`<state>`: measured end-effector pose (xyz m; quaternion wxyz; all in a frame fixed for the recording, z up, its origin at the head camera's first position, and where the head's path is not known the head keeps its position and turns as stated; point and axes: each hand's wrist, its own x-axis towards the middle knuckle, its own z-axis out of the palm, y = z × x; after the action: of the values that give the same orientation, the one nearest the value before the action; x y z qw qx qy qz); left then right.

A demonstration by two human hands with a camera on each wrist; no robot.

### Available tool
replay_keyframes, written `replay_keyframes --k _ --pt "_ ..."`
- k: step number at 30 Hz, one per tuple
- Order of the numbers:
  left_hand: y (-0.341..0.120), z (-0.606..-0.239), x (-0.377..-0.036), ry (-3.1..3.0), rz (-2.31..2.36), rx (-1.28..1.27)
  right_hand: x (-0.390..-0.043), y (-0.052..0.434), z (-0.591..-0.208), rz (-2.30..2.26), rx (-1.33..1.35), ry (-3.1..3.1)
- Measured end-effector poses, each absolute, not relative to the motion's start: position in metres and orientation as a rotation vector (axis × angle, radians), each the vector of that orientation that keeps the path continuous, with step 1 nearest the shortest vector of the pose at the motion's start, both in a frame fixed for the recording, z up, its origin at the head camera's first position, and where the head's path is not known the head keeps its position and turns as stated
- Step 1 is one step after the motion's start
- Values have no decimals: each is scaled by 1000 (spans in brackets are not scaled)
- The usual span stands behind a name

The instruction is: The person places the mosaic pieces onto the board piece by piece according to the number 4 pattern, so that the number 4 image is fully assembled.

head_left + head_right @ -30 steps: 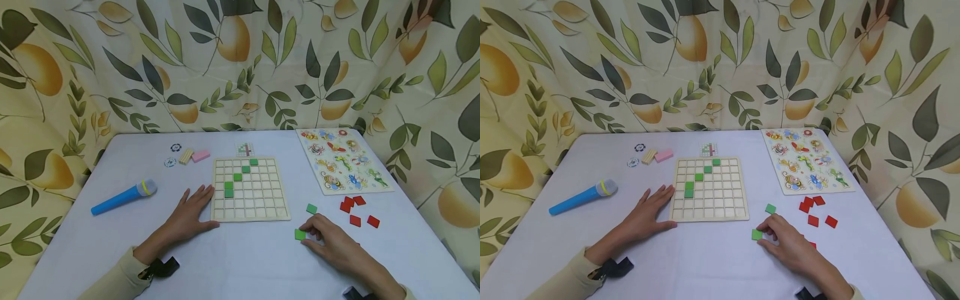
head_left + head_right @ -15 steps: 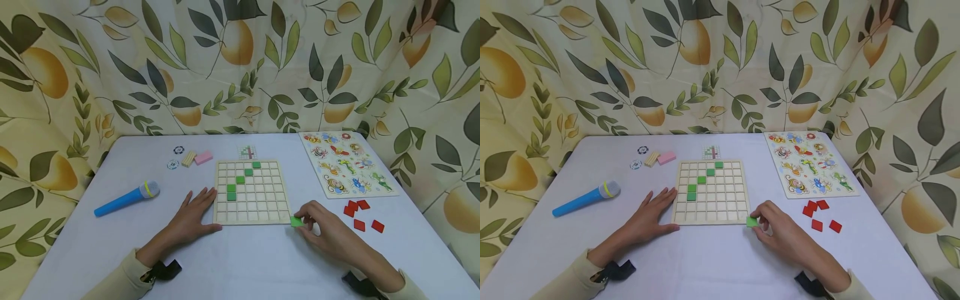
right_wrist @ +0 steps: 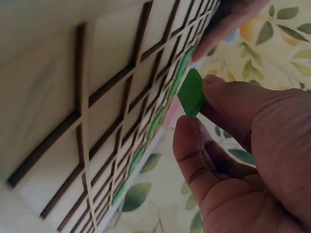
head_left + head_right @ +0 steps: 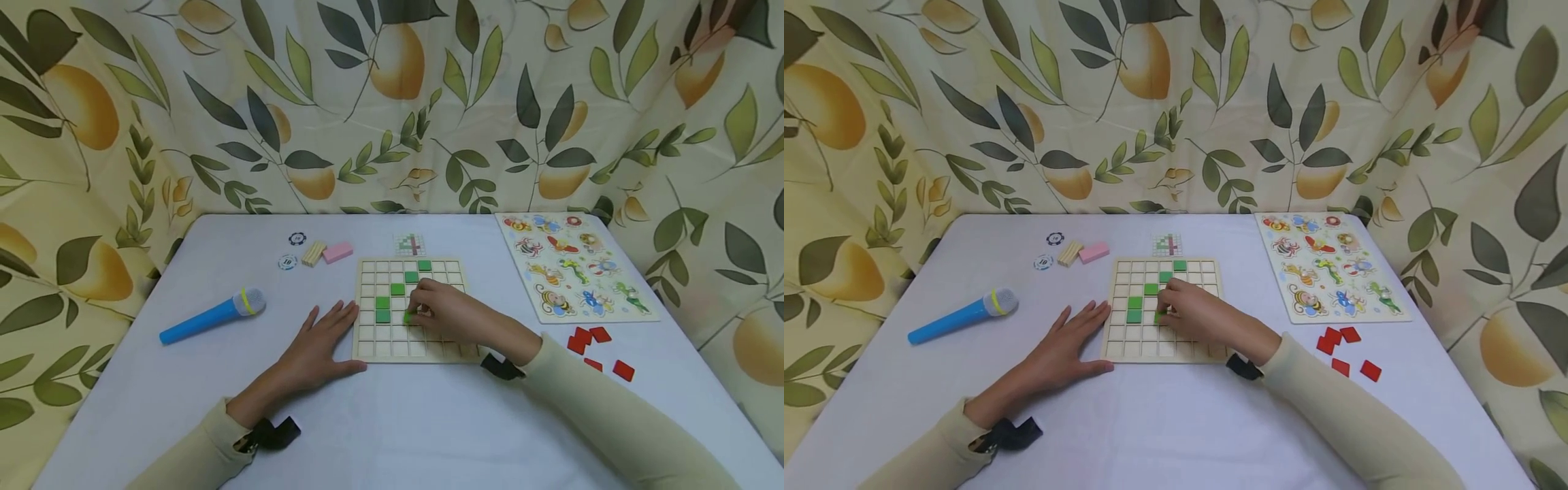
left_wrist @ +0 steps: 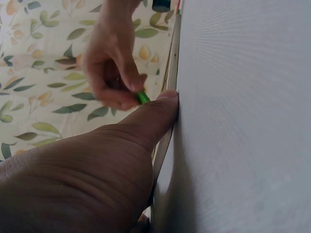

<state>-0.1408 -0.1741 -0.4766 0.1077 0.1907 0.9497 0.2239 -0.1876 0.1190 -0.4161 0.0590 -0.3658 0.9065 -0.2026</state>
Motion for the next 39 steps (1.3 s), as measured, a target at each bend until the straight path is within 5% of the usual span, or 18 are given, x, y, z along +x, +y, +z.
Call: replay_keyframes --k 15,24,32,39 --pt "-170 -480 -142 2799 663 557 -202 99 -431 -547 -1216 2691" --pt "-167 -483 -137 2799 664 535 -167 130 -429 -642 -1149 2829" --pt "-170 -482 -133 2783 658 530 -107 192 -437 -1031 -671 3197" --pt "-171 -479 -138 2814 666 538 -95 219 -448 -1102 -218 3336"
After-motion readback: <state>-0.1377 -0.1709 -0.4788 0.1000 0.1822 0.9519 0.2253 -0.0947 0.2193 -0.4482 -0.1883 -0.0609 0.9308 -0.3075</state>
